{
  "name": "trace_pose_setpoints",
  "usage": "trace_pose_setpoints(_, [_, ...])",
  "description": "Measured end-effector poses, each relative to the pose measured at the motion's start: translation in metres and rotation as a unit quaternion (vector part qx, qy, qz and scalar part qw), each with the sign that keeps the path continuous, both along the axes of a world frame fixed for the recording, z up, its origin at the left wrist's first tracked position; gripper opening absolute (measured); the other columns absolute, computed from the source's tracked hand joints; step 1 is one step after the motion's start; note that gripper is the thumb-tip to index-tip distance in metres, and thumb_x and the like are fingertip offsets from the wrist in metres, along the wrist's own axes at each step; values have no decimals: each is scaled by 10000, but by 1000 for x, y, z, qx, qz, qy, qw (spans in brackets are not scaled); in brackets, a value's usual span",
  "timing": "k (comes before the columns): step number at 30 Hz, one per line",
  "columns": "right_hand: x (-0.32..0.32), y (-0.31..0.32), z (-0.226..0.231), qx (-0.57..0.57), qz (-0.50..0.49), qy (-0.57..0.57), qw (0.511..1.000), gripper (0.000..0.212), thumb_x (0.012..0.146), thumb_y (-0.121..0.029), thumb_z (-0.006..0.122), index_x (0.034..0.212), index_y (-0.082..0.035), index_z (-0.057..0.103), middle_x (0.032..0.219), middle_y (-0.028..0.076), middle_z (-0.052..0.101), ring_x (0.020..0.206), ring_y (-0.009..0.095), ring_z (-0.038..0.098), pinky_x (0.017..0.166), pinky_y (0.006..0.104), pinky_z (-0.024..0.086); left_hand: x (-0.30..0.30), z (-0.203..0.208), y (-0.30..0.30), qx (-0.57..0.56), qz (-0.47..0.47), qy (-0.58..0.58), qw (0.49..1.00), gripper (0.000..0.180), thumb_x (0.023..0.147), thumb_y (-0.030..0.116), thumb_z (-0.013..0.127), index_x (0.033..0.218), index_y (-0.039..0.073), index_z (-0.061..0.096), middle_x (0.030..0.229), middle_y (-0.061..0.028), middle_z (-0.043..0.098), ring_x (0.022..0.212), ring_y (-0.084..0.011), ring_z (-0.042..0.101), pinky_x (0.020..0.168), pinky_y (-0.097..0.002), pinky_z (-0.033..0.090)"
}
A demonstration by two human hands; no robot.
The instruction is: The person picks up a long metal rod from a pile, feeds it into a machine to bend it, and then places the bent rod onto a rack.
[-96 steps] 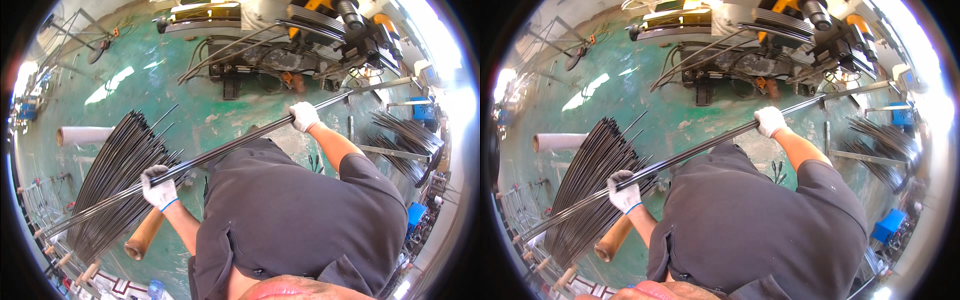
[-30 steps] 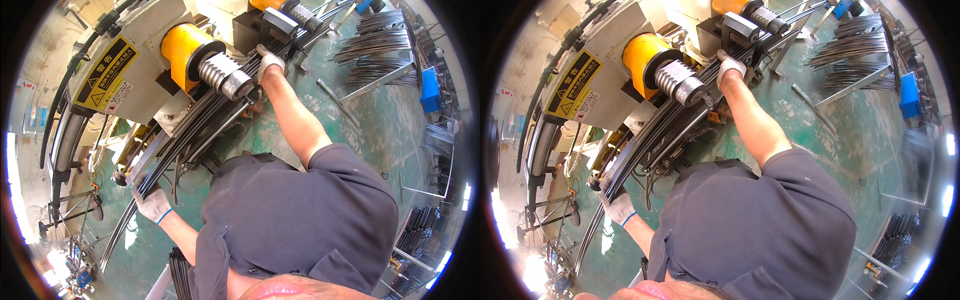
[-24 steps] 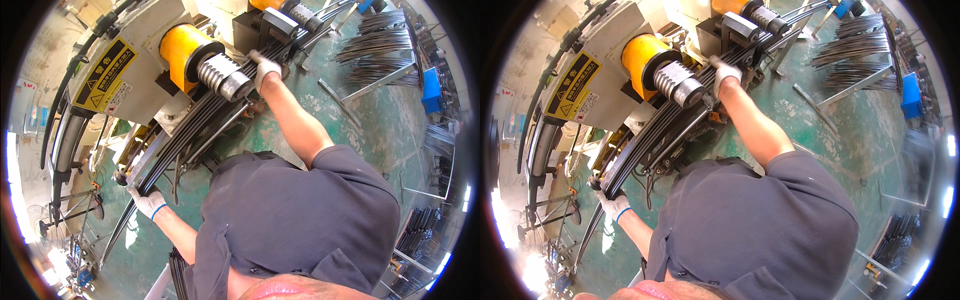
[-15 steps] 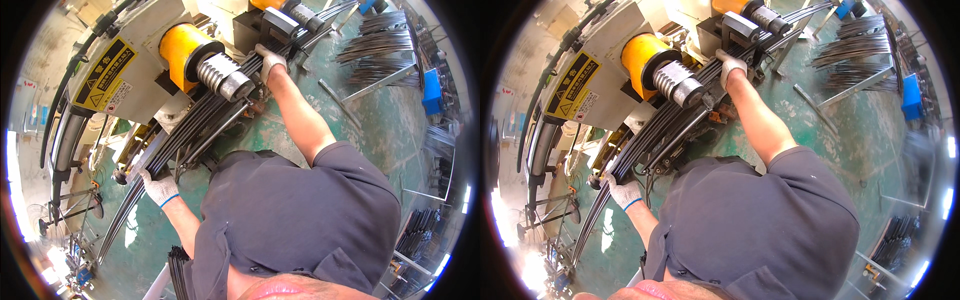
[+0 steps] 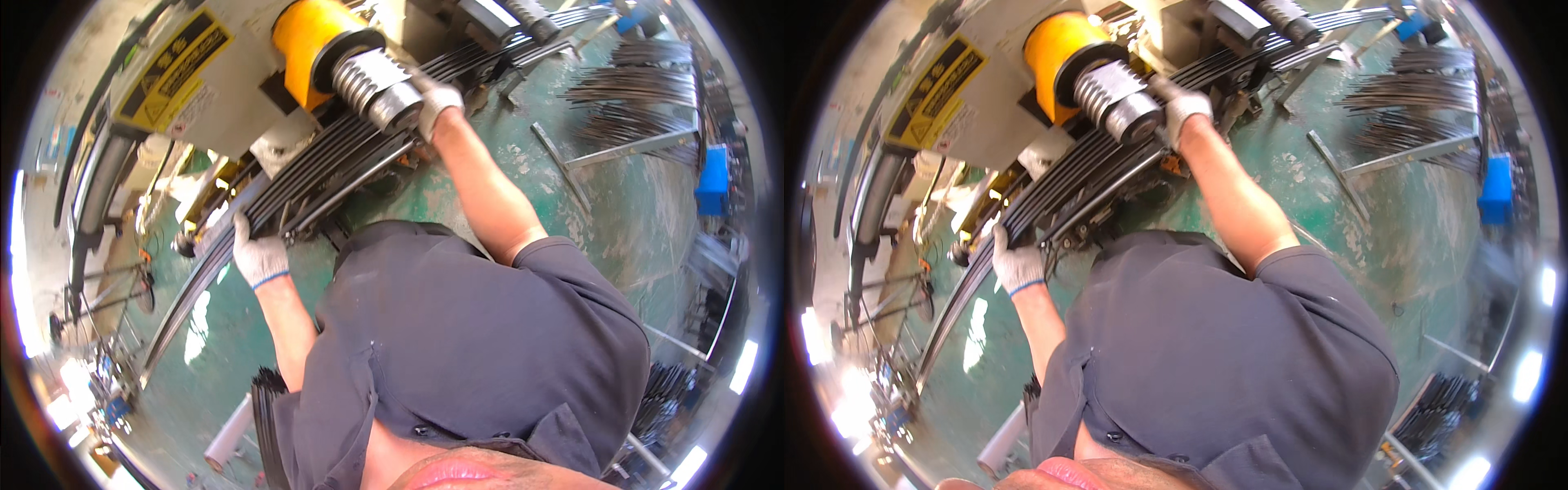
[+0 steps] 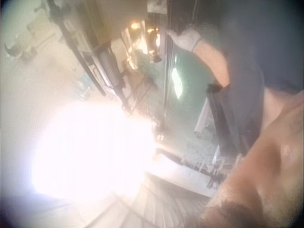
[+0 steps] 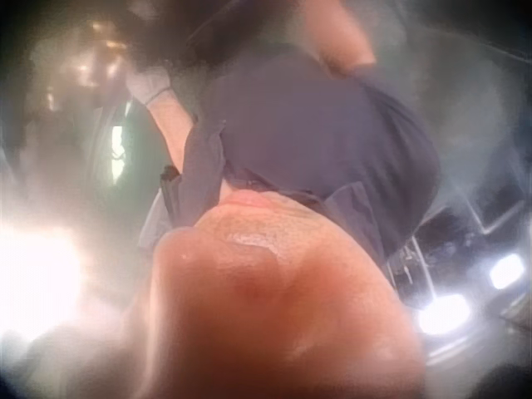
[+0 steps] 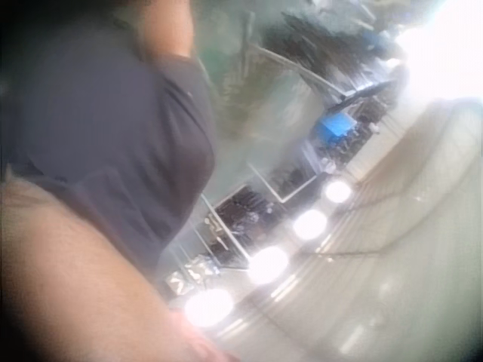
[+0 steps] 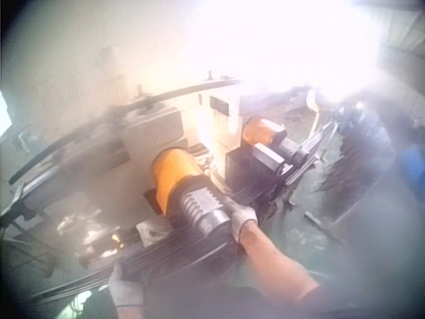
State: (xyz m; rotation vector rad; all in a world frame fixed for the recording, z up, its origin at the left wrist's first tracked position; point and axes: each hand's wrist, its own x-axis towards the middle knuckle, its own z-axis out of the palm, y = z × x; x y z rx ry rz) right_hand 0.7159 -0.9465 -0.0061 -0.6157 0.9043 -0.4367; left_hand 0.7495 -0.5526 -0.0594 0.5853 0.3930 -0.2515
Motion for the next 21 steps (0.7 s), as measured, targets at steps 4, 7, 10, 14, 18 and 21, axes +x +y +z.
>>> trace_pose_setpoints(4, [6,-56,-33,-31,-13,-73,997,258,834,-150,884,1037,-33,778,1011,84,763,865,260,727,726,423,611,-2,14,2,2,1,-14,1000,358,1004,191,689,1288,-23,649,1334,-185,687,1244,-372,639,1163,-558,445])
trace_pose_setpoints(7, [4,-85,-28,-104,-46,-9,993,249,819,-166,886,1042,-94,802,993,43,766,814,223,707,647,360,525,1,6,51,-22,32,-88,995,370,1016,242,635,1280,-17,654,1286,-176,698,1251,-367,629,1175,-550,430])
trace_pose_setpoints(10, [5,-77,-16,-87,-128,-17,988,533,810,-277,910,1231,-7,725,1161,97,742,954,268,682,774,446,502,6,20,86,72,130,-62,987,393,1060,275,554,1306,-20,638,1293,-178,694,1249,-371,633,1166,-549,444])
trace_pose_setpoints(14, [9,-36,-52,-98,-19,79,992,563,912,-293,828,1342,19,641,1234,125,732,1054,278,694,937,461,559,6,21,52,84,137,-32,987,340,1038,186,627,1318,-8,617,1295,-183,689,1242,-362,644,1155,-551,472])
trace_pose_setpoints(18, [3,-21,-35,-55,5,-24,998,333,946,-158,772,1230,8,726,1155,137,753,964,287,732,875,415,596,-10,17,1,43,102,11,994,394,988,210,723,1311,5,628,1305,-179,691,1216,-354,658,1133,-535,493])
trace_pose_setpoints(21, [1,-57,-32,-122,-39,-7,992,311,854,-226,878,1103,-63,792,1043,80,770,803,213,705,728,391,584,-13,8,-14,74,30,0,997,433,987,262,738,1329,19,630,1347,-179,681,1206,-328,664,1085,-479,505])
